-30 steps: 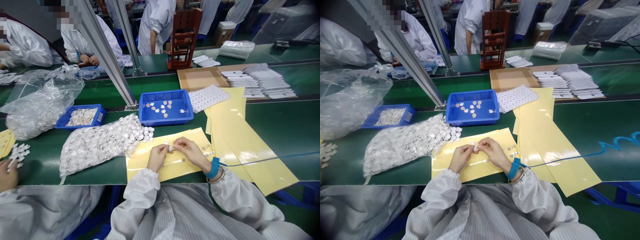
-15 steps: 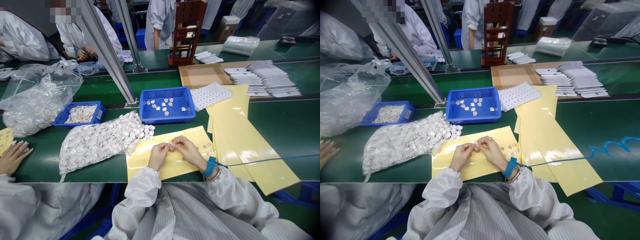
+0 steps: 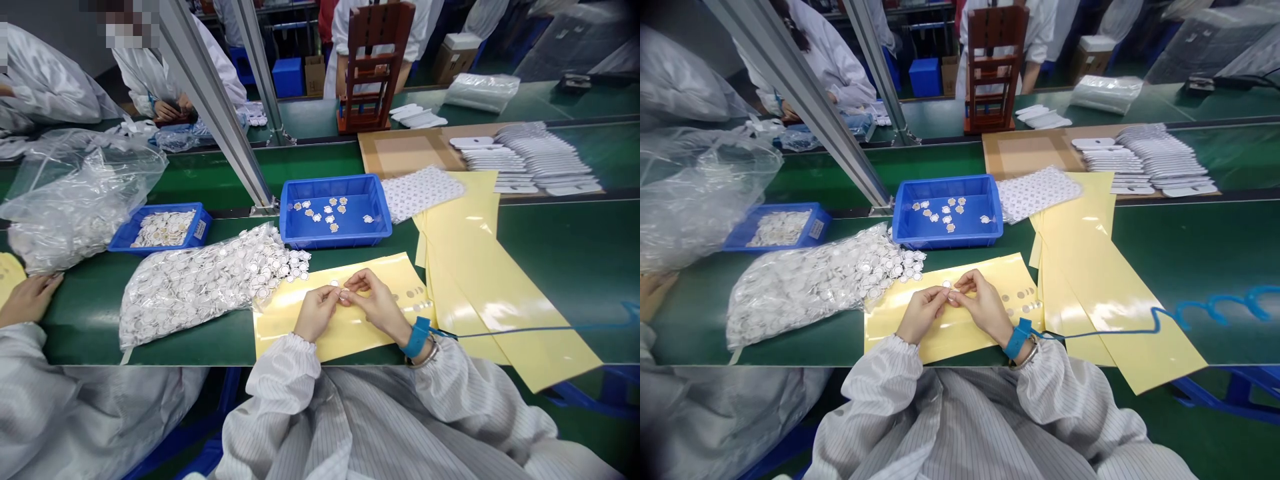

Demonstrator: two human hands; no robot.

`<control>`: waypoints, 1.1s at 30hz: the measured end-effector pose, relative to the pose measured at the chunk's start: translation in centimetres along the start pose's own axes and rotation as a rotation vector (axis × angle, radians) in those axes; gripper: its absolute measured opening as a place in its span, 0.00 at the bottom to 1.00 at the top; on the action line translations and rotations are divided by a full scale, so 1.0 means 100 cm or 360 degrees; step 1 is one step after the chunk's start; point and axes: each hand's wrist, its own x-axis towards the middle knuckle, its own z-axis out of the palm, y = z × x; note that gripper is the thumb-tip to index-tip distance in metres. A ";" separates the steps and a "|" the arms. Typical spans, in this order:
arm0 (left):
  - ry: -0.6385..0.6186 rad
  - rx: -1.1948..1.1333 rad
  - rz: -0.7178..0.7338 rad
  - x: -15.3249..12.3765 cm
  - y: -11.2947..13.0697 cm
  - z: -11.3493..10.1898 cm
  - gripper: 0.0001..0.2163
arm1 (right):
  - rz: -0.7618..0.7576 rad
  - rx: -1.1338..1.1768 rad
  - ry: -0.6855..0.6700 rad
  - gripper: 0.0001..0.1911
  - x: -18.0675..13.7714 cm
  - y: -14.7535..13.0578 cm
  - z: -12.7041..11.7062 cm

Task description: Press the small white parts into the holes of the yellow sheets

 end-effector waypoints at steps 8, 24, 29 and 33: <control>-0.0006 -0.0330 -0.0013 -0.011 0.008 0.012 0.14 | -0.0080 -0.0020 -0.0044 0.10 -0.003 -0.020 -0.006; 0.0385 0.1328 0.0327 0.011 -0.005 -0.006 0.10 | -0.0421 -0.0917 -0.0376 0.01 -0.027 0.005 -0.050; 0.0346 0.1421 0.0403 0.012 -0.008 -0.005 0.08 | -0.0447 -0.0865 -0.0394 0.02 -0.027 0.004 -0.051; 0.0294 0.0976 0.0247 0.011 0.002 -0.010 0.08 | -0.0406 -0.0765 -0.0370 0.02 -0.028 0.007 -0.050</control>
